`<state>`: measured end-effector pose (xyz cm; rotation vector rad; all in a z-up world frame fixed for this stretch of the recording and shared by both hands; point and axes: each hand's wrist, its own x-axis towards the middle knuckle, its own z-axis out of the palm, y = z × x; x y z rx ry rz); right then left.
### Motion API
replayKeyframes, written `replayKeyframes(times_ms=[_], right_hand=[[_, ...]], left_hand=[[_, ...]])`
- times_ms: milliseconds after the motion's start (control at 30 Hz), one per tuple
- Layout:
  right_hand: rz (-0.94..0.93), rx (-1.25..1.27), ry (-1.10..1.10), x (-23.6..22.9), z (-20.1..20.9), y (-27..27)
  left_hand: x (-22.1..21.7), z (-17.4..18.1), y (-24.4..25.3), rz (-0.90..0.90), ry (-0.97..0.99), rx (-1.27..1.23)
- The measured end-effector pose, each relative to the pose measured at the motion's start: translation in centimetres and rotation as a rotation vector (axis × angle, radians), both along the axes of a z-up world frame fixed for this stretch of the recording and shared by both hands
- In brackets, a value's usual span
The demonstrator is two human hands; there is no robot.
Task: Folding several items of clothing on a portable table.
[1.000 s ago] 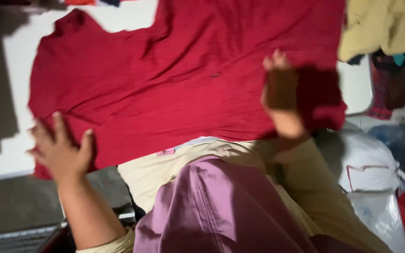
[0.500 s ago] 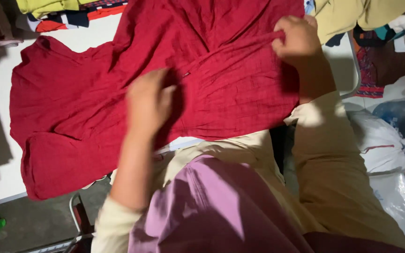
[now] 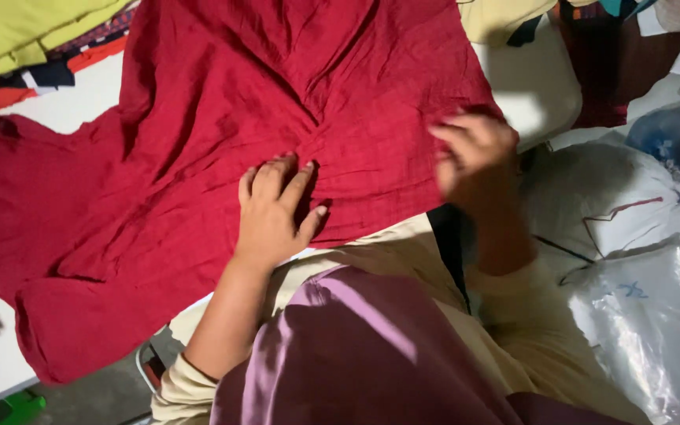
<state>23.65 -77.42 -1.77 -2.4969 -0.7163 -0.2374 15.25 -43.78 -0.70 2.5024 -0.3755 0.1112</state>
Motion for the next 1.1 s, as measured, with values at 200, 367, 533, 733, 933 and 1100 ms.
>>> replayKeyframes(times_ms=[200, 367, 533, 733, 933, 1100], right_hand=[[-0.079, -0.27, 0.089, -0.1, -2.8, 3.5], [-0.153, -0.426, 0.495, 4.0, 7.0, 4.1], [-0.232, -0.036, -0.04, 12.0, 0.2, 3.2], [-0.391, -0.06, -0.39, 16.9, -6.7, 2.2], [-0.55, 0.172, -0.106, 15.1, -7.4, -7.8], [-0.46, -0.05, -0.489, 15.4, -2.5, -1.3]], left_hand=[[-0.6, -2.8, 0.4, 0.037, 0.134, 0.265], [-2.2, 0.3, 7.1, 0.378, 0.132, 0.131], [-5.8, -2.6, 21.9, 0.878, 0.155, 0.241], [-10.0, -4.6, 27.4, 1.173, 0.356, 0.286], [-12.0, -4.7, 26.8, 1.213, 0.369, 0.266], [-11.6, -4.1, 26.8, 1.207, 0.35, 0.256]])
